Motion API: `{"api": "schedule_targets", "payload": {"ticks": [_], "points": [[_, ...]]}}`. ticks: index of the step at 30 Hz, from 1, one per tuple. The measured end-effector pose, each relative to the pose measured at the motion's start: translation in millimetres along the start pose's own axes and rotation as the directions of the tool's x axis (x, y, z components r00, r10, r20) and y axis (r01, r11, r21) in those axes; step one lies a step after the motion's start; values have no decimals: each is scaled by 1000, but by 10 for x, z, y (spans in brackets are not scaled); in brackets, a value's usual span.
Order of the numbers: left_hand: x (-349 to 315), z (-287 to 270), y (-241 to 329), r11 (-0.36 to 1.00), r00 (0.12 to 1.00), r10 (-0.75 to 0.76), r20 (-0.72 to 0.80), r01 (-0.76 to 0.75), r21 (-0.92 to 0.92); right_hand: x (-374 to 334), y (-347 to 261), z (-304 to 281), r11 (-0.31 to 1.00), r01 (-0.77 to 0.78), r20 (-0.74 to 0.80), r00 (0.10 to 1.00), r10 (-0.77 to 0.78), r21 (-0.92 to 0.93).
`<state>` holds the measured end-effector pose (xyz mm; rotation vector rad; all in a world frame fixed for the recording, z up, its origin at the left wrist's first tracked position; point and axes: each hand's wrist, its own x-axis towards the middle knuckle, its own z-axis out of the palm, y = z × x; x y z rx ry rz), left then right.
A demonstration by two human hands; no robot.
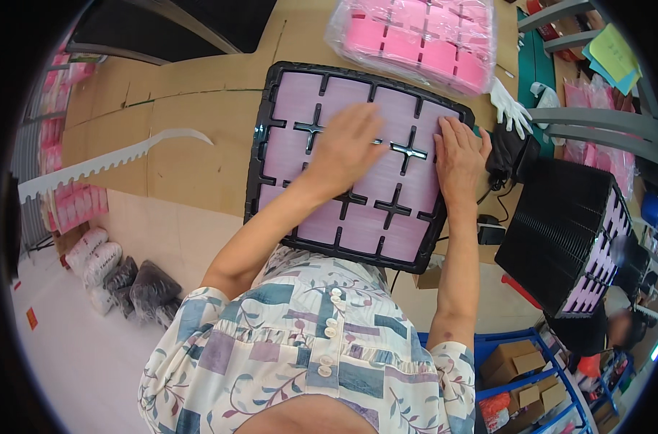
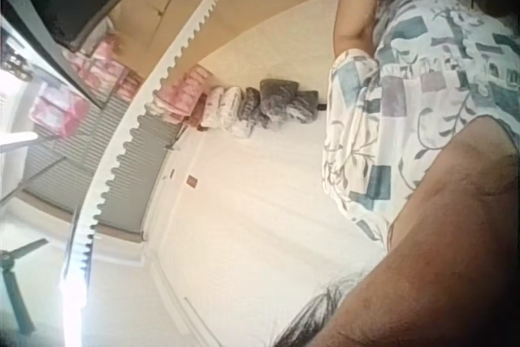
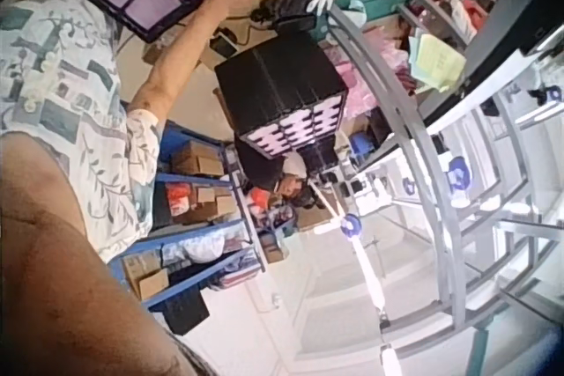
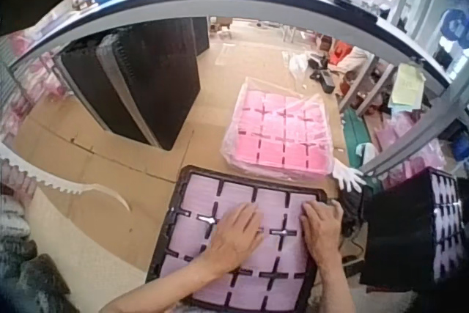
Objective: The person places pink foam inserts into black plastic trays. They peel small white adhesive labels from a roll and stick them onto the trays. The person then picks up a completed tray and places it on a stack. This process is repeated for multiple trays.
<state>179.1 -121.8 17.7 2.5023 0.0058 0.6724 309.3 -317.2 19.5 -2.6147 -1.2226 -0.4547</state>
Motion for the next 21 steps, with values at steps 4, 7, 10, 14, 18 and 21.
{"api": "schedule_targets", "payload": {"ticks": [4,7,10,14,18,21], "points": [[-312,-494,-410,937,985,-170,9,159,310,-32,-27,-15,1000,18,38,999,-17,-21],[-356,-590,-563,912,981,-190,41,161,377,-85,-38,-8,998,29,74,997,-24,-64],[-340,-637,-637,902,979,-189,72,144,406,-99,-47,-8,994,36,103,994,-26,-100],[-291,-724,-766,901,976,-163,146,87,424,-105,-17,11,986,59,133,990,-39,-153],[-110,-812,-1027,885,967,-95,238,-27,465,-37,-31,-25,970,77,111,992,-53,-230],[-154,-837,-1122,912,988,-18,152,-46,407,-27,77,-48,998,47,119,992,-41,-42]]}}
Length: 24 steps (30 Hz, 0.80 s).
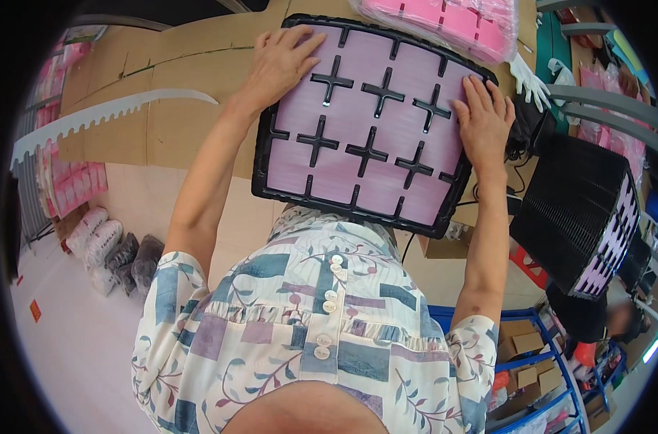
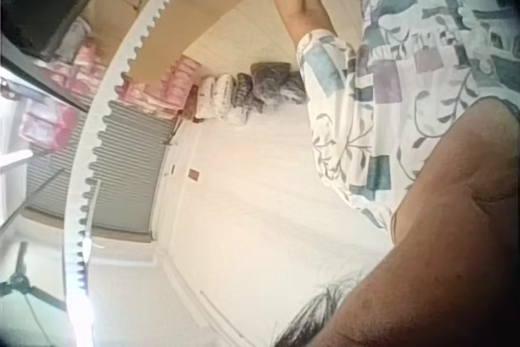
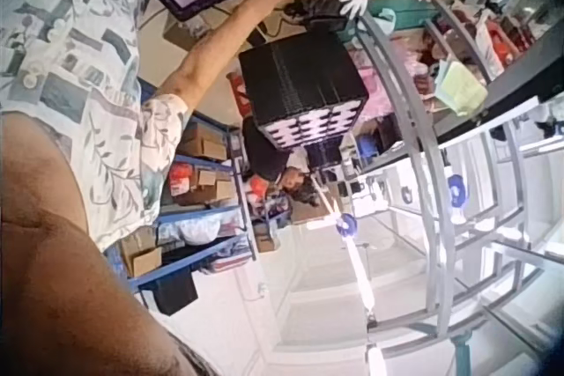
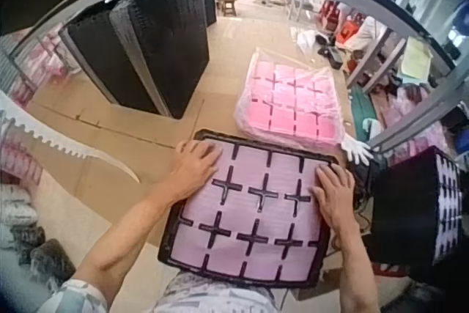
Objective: The person places pink foam inserts into black plastic trays. They peel small white adhesive labels from a roll and stick them onto the trays. The person then picks up a completed tray and places it on a stack. This process is repeated for multiple trays.
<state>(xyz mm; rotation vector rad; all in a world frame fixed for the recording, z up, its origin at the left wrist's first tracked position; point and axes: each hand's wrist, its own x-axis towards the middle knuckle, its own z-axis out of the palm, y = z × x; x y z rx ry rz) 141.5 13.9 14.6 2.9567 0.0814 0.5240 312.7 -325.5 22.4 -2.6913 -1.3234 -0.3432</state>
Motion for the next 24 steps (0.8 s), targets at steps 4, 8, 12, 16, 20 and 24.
{"api": "schedule_targets", "payload": {"ticks": [4,8,12,16,20,24], "points": [[-384,-245,74,987,991,-58,-120,39,-156,-383,-168,-255,944,-166,-136,968,212,286],[-1029,-624,599,928,943,-323,81,332,-168,-1140,-631,-529,810,-455,36,878,477,370],[-1261,-457,746,791,837,-494,236,545,-277,-1561,-929,-530,668,-640,158,756,635,379],[-1262,-483,779,787,826,-480,295,554,-270,-1640,-1016,-511,554,-700,161,674,721,450],[-1312,-433,791,717,825,-498,266,564,-409,-1633,-1033,-486,543,-714,184,665,724,442],[-1469,-549,844,717,843,-532,83,501,-485,-1551,-1116,-553,834,-420,-99,871,481,358]]}}
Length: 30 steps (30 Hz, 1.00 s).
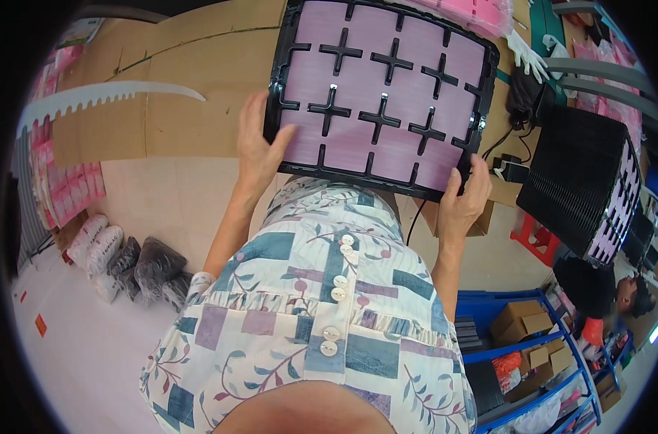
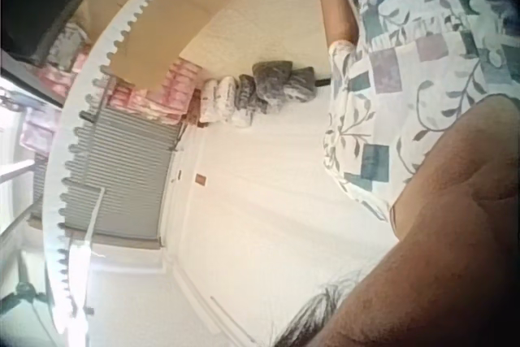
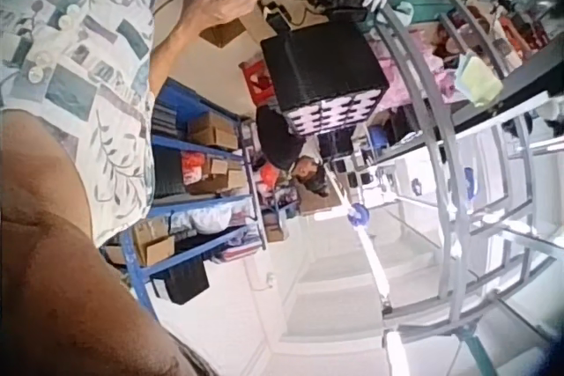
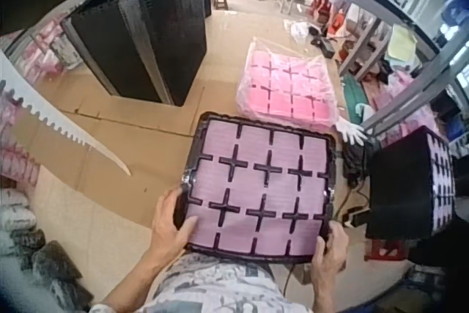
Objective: The person places pink foam inserts into black plastic trays. They peel small white adhesive labels from a roll and stick them onto the trays. The person then picks up a completed tray and places it on a stack. This process is repeated for multiple trays.
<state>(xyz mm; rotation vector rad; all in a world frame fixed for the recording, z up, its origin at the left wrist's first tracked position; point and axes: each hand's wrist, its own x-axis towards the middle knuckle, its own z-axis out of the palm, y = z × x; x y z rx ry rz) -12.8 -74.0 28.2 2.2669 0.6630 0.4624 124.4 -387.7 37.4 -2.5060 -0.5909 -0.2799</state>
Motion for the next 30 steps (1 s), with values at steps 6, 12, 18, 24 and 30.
{"api": "schedule_targets", "payload": {"ticks": [6,12,18,24,30], "points": [[-432,-162,16,962,979,199,-48,-186,200,155,-589,230,857,356,167,882,-440,373],[-569,-145,-25,963,984,124,-124,-89,255,186,-1104,858,673,625,226,644,-731,396],[-364,-1,-82,979,994,-1,-112,24,205,275,-1119,704,618,693,279,551,-786,372],[150,99,-295,958,974,-205,99,221,-185,413,64,82,992,123,-15,992,-123,-25],[380,125,-170,891,928,-293,228,352,-286,74,368,155,897,-391,254,906,337,206]]}}
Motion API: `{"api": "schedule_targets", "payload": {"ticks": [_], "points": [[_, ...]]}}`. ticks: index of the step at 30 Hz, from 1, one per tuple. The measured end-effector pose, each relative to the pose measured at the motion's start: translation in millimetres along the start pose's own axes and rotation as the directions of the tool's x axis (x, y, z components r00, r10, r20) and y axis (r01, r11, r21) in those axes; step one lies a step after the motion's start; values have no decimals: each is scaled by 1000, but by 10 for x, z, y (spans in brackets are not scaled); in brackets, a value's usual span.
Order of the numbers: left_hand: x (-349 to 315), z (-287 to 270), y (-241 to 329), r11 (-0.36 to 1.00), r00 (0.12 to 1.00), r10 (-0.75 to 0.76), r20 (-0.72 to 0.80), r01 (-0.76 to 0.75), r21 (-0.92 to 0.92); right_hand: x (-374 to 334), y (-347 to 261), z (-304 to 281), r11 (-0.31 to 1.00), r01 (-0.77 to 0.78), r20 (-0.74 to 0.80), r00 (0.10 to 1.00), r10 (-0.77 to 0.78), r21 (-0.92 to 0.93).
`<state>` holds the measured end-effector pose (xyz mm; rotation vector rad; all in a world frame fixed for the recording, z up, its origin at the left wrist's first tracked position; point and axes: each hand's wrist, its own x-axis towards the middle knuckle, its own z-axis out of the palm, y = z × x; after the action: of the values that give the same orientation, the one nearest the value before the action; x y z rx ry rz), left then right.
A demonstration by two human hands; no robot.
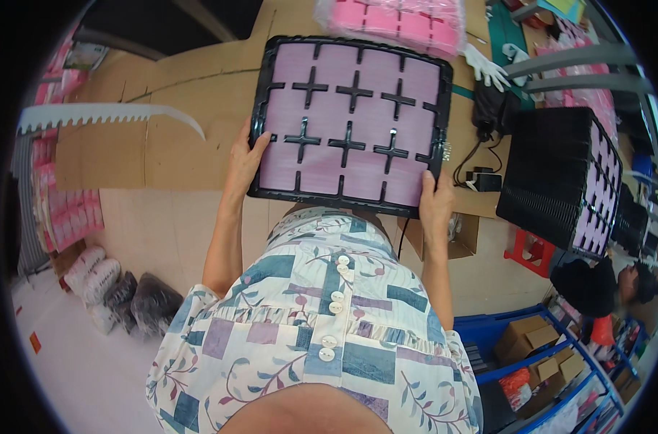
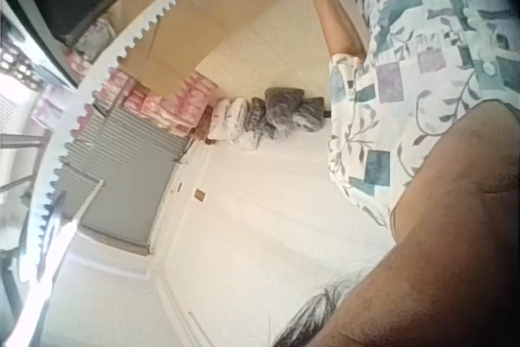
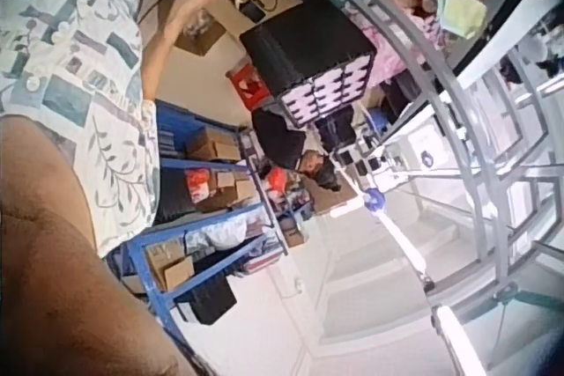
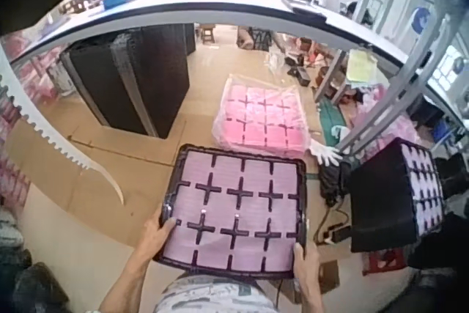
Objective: The person places pink foam inserts into black plastic trays. They peel small white adhesive labels from a roll and stick them onto the trays. The person then picks up a completed tray and places it on a stack. This process is repeated for multiple trays.
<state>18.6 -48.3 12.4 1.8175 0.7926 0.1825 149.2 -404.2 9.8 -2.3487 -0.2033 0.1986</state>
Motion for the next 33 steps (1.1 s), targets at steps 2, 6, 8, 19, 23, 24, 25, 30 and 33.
{"api": "schedule_targets", "payload": {"ticks": [2,6,8,19,23,24,25,30,33], "points": [[6,9,-125,991,997,67,-40,-62,117,-18,-107,24,996,42,-64,997,-37,73],[-49,-95,-23,972,973,199,-115,-181,150,-51,-17,254,998,58,-183,982,-51,32],[-177,-162,279,982,973,185,-137,-190,-24,-20,-3,251,988,82,-186,981,-57,131],[-475,1422,1890,844,789,516,333,-403,-353,-380,320,-2474,937,-130,-710,687,-151,-325],[-474,2821,2388,829,625,528,575,-232,-509,-53,975,-3684,865,-371,-740,673,-1,-339],[-477,3107,2470,843,631,529,567,-314,-437,18,1154,-3923,853,-389,-717,697,25,-349],[-505,3306,2573,838,622,542,566,-350,-419,108,1352,-4121,841,-406,-692,720,55,-356],[-502,3846,2810,762,602,614,511,-621,-183,618,2099,-4650,797,-405,-592,802,75,-447],[-580,4039,2910,664,578,724,377,-732,-154,941,2305,-4835,822,-374,-609,792,41,-430]]}}
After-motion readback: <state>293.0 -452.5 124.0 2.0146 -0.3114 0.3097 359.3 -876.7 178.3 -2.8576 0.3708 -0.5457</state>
